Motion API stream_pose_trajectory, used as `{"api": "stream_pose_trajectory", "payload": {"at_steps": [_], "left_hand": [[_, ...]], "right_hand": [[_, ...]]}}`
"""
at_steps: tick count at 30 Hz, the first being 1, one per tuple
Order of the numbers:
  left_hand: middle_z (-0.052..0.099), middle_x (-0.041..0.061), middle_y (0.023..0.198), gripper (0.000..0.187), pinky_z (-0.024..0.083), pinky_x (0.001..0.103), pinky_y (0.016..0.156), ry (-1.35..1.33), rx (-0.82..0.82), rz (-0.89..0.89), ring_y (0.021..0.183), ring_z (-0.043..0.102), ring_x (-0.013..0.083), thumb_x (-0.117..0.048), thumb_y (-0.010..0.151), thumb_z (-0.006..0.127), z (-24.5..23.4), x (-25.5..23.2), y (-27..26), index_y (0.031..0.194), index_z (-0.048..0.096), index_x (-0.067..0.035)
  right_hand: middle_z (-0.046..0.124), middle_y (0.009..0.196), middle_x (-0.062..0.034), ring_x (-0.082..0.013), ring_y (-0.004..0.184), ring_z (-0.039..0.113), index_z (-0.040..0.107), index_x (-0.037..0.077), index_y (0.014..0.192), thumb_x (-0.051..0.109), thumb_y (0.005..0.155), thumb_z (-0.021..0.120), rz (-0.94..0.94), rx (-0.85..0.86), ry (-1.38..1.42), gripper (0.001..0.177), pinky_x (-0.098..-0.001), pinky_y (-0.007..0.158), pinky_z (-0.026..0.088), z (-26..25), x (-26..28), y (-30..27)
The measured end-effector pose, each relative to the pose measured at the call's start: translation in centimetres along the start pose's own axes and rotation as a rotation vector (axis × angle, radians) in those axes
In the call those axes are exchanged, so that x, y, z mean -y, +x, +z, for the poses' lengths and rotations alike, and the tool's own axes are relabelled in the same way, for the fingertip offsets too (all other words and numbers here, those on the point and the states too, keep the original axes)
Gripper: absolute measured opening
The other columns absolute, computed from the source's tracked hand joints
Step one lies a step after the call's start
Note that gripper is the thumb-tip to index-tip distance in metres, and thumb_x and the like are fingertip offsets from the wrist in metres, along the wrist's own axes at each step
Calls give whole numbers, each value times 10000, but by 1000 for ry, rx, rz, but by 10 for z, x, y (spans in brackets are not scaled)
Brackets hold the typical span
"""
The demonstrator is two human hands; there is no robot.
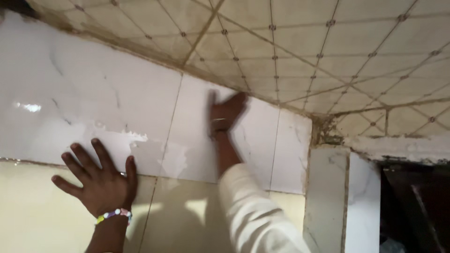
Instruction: The person cleans wall tiles by hand using a cloth and water from a bucket.
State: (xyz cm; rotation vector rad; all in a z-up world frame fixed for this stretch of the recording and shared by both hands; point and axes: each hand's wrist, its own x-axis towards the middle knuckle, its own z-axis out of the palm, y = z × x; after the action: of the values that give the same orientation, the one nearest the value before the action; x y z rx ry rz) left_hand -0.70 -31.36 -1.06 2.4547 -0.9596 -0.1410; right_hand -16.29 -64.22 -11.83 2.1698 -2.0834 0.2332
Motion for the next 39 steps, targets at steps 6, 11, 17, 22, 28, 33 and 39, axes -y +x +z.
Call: {"api": "stream_pose_trajectory", "payload": {"at_steps": [6, 11, 17, 22, 28, 33, 39], "left_hand": [[246, 296, 1701, 855, 75, 815, 1162, 46, 1, -67, 1587, 188, 495, -610, 976, 434, 5, 5, 5, 1637, 371, -71], [260, 275, 1717, 814, 81, 789, 1189, 87, -24, -75, 1600, 193, 459, -592, 1010, 414, 5, 3, 4, 1654, 354, -99], [252, 241, 1716, 812, 68, 774, 1197, 72, -22, -104, 1594, 196, 439, -585, 986, 410, 6, 4, 7, 1646, 337, -118], [247, 228, 1714, 803, 54, 762, 1205, 61, -40, -109, 1592, 197, 429, -575, 991, 387, 6, 4, 5, 1651, 328, -122], [263, 201, 1691, 809, 64, 749, 1194, 32, -52, -115, 1579, 203, 392, -591, 981, 368, 4, 6, 5, 1624, 321, -103], [264, 194, 1697, 798, 77, 734, 1212, 41, -42, -132, 1576, 209, 389, -574, 999, 359, 3, 3, 8, 1634, 315, -92], [254, 195, 1708, 780, 78, 731, 1224, 70, -19, -137, 1587, 210, 388, -552, 1009, 367, 4, 4, 8, 1636, 294, -94]], "right_hand": [[304, 1661, -249, -386, 1567, 256, 313, -67, 1562, 636, 1024, 415, -629, 156, 121, 891, -499, 1284, 164, -59, 198, -110], [184, 1732, -222, -370, 1618, 151, 174, 13, 1654, 470, 1089, 458, -500, 35, 564, 780, -513, 1320, 104, -35, 59, -87], [127, 1684, -283, -405, 1565, 87, 145, -80, 1589, 639, 1029, 366, 20, 168, 2, 937, -532, 1243, 69, -61, -110, -56], [164, 1670, -302, -408, 1565, 100, 194, -124, 1570, 722, 987, 395, -235, 74, 108, 1048, -520, 1264, 47, -31, 85, -75], [228, 1682, -269, -380, 1583, 195, 239, -83, 1582, 611, 1004, 482, -830, 310, 311, 936, -484, 1302, 122, -64, 247, -123], [219, 1685, -274, -407, 1582, 197, 224, -90, 1588, 590, 1052, 421, -390, -3, 458, 888, -522, 1277, 133, -41, 89, -68], [202, 1630, -321, -460, 1513, 188, 211, -157, 1532, 758, 957, 330, 47, 121, -99, 1087, -573, 1199, 141, -34, 70, -14]]}}
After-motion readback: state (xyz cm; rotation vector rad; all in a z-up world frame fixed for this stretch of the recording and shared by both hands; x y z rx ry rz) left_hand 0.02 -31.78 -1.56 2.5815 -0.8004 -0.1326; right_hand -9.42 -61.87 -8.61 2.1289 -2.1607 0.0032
